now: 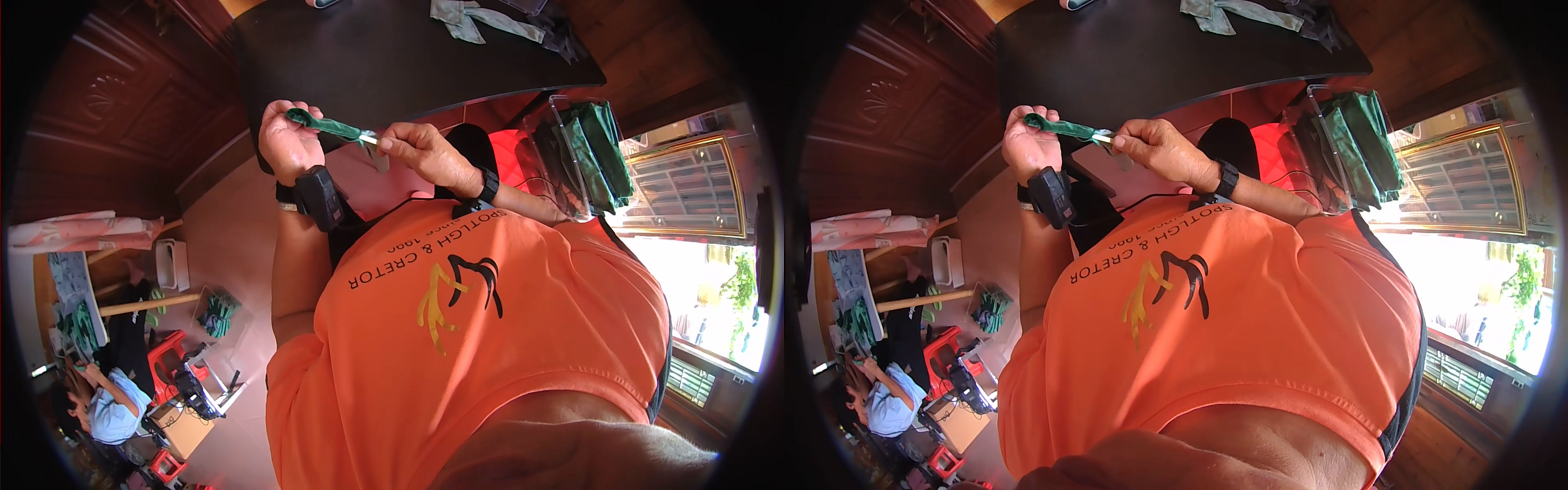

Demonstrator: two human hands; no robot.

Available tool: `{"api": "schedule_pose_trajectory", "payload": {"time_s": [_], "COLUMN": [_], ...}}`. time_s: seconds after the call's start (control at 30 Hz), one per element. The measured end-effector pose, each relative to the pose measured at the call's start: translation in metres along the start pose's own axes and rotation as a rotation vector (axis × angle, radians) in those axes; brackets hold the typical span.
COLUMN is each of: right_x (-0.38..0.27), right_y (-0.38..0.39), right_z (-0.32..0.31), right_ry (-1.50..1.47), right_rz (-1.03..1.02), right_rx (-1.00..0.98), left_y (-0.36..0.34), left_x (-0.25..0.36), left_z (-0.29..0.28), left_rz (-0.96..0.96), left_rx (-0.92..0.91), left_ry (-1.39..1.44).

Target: Applying liquid edge finisher or dye to green leather pieces using a small wooden stick.

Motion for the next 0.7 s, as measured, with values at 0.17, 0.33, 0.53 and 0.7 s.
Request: {"api": "schedule_pose_trajectory", "payload": {"time_s": [0.17, 0.33, 0.53, 0.7], "right_x": [-0.004, 0.004, 0.006, 0.006], "right_y": [0.003, 0.004, 0.003, 0.006], "right_z": [-0.004, -0.010, -0.004, -0.001], "right_ry": [0.048, 0.020, -0.006, -0.094], "right_rz": [-0.020, 0.044, 0.084, 0.069], "right_rx": [-0.015, -0.030, -0.047, -0.082], "left_y": [-0.006, 0.003, 0.002, 0.006], "left_x": [-0.003, 0.003, -0.014, -0.017], "left_z": [-0.005, 0.002, -0.012, -0.005], "left_rz": [-0.013, -0.121, -0.217, -0.168], "left_rx": [-0.083, 0.113, -0.183, -0.042], "left_ry": [0.104, 0.105, 0.293, 0.218]}}
Point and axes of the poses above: each hand's wrist, its own y-axis away from the middle knuckle, its own z-axis out of the palm, x = y × z, the point moved 2 cm from there along -y, towards the middle knuckle, and after that the axes turned 13 degrees about z, right-handed, at the moved point
